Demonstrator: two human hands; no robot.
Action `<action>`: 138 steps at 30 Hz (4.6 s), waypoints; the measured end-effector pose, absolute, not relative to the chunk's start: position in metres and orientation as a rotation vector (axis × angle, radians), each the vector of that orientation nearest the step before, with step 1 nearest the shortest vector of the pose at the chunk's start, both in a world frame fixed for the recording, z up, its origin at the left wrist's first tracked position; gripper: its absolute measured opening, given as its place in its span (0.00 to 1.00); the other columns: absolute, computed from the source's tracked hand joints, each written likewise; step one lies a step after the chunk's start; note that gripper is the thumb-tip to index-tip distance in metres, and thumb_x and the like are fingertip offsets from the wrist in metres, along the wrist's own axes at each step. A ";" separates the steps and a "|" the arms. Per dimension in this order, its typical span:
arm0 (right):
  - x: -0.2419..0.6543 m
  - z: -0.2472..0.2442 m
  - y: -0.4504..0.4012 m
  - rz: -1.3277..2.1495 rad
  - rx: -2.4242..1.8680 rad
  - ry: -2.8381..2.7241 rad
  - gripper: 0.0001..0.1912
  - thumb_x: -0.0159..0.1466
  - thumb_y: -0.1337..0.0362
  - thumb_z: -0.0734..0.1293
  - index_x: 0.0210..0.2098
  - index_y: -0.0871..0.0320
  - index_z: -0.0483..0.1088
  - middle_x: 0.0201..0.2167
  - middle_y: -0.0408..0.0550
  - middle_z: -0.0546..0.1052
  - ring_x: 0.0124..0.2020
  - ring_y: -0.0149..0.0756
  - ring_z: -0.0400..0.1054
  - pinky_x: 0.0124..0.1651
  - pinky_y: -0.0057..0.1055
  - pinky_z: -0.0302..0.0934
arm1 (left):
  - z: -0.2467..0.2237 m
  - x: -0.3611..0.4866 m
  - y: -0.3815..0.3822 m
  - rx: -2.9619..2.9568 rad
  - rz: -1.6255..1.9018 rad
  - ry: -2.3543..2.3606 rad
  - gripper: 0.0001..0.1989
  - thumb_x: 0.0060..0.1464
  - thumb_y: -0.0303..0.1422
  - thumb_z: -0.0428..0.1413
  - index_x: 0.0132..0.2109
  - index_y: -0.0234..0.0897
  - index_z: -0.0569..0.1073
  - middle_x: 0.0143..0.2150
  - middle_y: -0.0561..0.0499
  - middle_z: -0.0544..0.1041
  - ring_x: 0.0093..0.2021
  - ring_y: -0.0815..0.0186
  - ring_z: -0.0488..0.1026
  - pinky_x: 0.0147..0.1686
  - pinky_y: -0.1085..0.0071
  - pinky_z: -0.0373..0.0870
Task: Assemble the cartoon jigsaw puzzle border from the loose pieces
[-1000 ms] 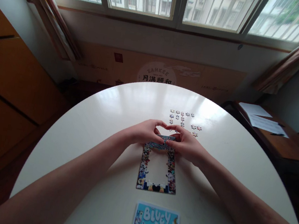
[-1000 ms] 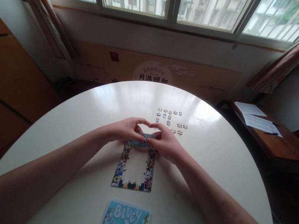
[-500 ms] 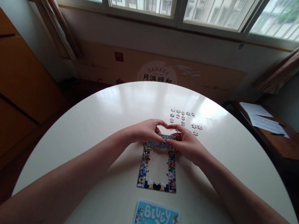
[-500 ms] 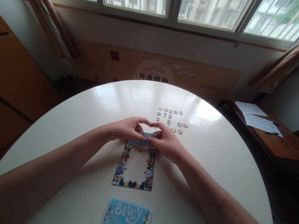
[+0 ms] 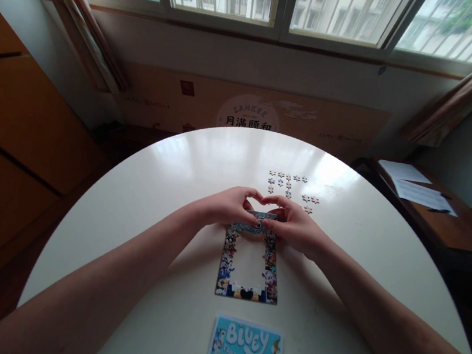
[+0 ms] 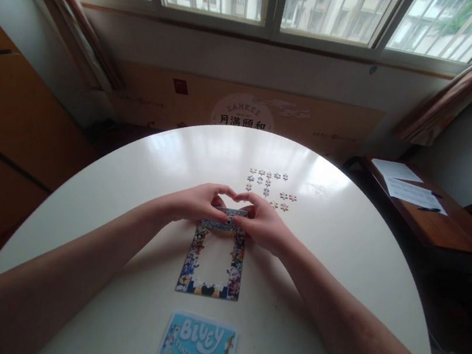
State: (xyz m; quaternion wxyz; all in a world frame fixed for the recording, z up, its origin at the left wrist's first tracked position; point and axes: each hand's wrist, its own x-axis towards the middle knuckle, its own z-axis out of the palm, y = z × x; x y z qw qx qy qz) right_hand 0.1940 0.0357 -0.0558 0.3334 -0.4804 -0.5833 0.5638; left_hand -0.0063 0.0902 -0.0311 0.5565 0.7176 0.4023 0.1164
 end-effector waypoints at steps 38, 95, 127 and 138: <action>0.193 -0.055 0.033 1.453 -1.202 -1.562 0.25 0.59 0.62 0.72 0.54 0.56 0.66 0.35 0.49 0.78 0.35 0.39 0.73 0.35 0.36 0.69 | -0.034 -0.006 0.091 1.730 0.294 0.940 0.27 0.45 0.32 0.65 0.53 0.30 0.72 0.33 0.45 0.79 0.31 0.61 0.76 0.30 0.67 0.69; 0.200 -0.059 0.036 1.437 -1.269 -1.509 0.27 0.59 0.61 0.74 0.56 0.56 0.69 0.32 0.48 0.78 0.22 0.26 0.61 0.21 0.27 0.59 | -0.018 0.008 0.035 2.518 0.453 1.424 0.10 0.59 0.35 0.57 0.41 0.40 0.83 0.40 0.49 0.82 0.39 0.62 0.76 0.34 0.67 0.68; 0.224 -0.044 0.037 0.495 -1.053 -2.527 0.10 0.66 0.61 0.67 0.41 0.45 0.81 0.41 0.45 0.81 0.42 0.40 0.71 0.44 0.40 0.63 | -0.029 0.011 0.054 2.269 0.323 1.394 0.10 0.54 0.35 0.56 0.37 0.42 0.83 0.37 0.48 0.83 0.37 0.60 0.76 0.38 0.63 0.70; 0.221 -0.044 0.037 0.475 -1.079 -2.542 0.10 0.65 0.62 0.68 0.41 0.45 0.82 0.41 0.45 0.81 0.40 0.39 0.71 0.42 0.39 0.62 | -0.025 0.013 0.055 2.252 0.274 1.392 0.09 0.52 0.37 0.58 0.35 0.41 0.83 0.35 0.47 0.83 0.36 0.59 0.75 0.35 0.65 0.69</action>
